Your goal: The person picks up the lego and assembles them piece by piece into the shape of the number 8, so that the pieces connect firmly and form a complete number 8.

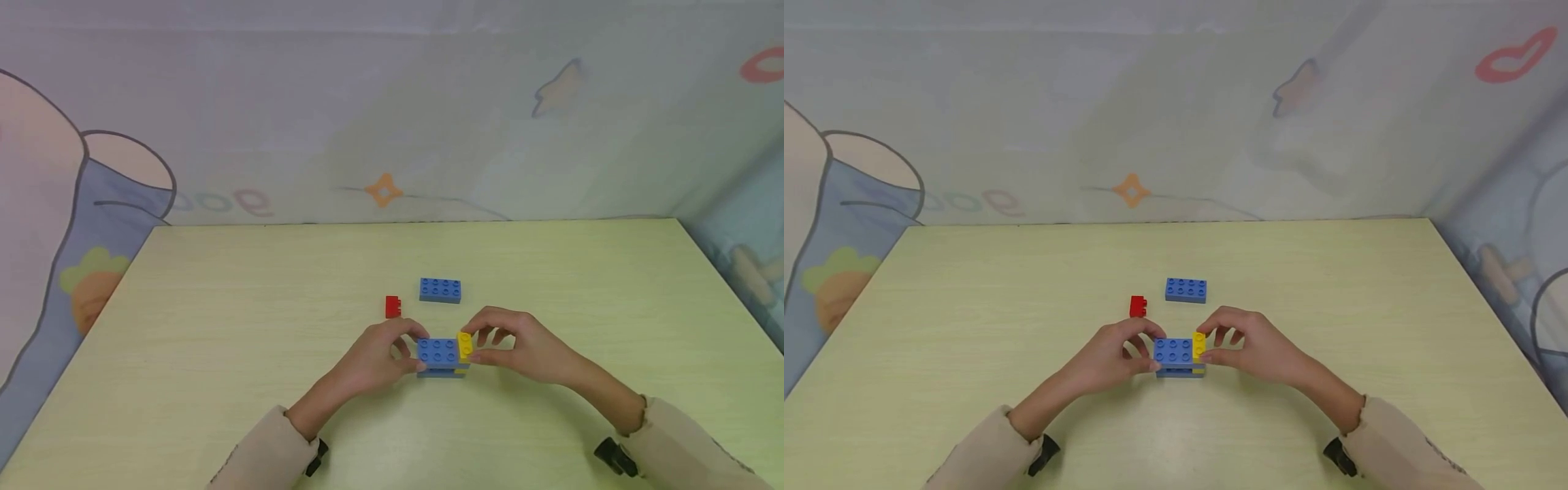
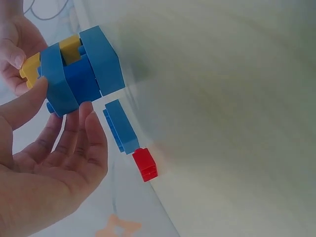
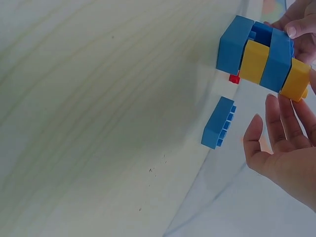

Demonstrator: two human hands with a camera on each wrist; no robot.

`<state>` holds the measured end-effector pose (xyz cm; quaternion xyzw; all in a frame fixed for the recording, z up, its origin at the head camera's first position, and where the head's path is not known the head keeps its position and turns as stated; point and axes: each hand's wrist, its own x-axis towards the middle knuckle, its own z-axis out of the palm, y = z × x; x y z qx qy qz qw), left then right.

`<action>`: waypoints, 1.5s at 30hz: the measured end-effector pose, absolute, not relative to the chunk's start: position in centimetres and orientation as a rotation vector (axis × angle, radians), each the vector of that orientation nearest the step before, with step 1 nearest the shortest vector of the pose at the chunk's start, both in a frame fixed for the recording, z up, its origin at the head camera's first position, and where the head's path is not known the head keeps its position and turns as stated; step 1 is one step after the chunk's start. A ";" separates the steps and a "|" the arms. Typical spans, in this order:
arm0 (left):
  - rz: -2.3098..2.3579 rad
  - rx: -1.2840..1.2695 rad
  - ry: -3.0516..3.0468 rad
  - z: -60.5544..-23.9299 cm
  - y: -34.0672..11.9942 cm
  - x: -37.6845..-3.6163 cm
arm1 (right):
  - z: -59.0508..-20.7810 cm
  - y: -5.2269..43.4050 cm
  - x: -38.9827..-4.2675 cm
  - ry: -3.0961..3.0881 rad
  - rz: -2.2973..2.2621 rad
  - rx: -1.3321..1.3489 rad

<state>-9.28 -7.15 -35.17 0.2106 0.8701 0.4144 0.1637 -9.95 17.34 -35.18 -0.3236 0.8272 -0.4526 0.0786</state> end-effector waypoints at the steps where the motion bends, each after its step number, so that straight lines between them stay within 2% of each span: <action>1: 1.174 0.612 2.476 -35.1 -7.2 -9.3 | -35.1 17.3 -9.9 2.476 -1.356 -0.969; 10: 1.182 0.647 2.470 -35.3 -8.3 -10.8 | -34.9 17.3 -9.8 2.476 -1.358 -0.978; 24: 1.120 0.317 2.649 -36.2 -9.4 -14.2 | -35.3 17.4 -9.9 2.477 -1.363 -0.973; 45: 0.988 0.431 2.719 -37.0 -9.2 -15.9 | -35.5 17.3 -10.1 2.459 -1.382 -0.964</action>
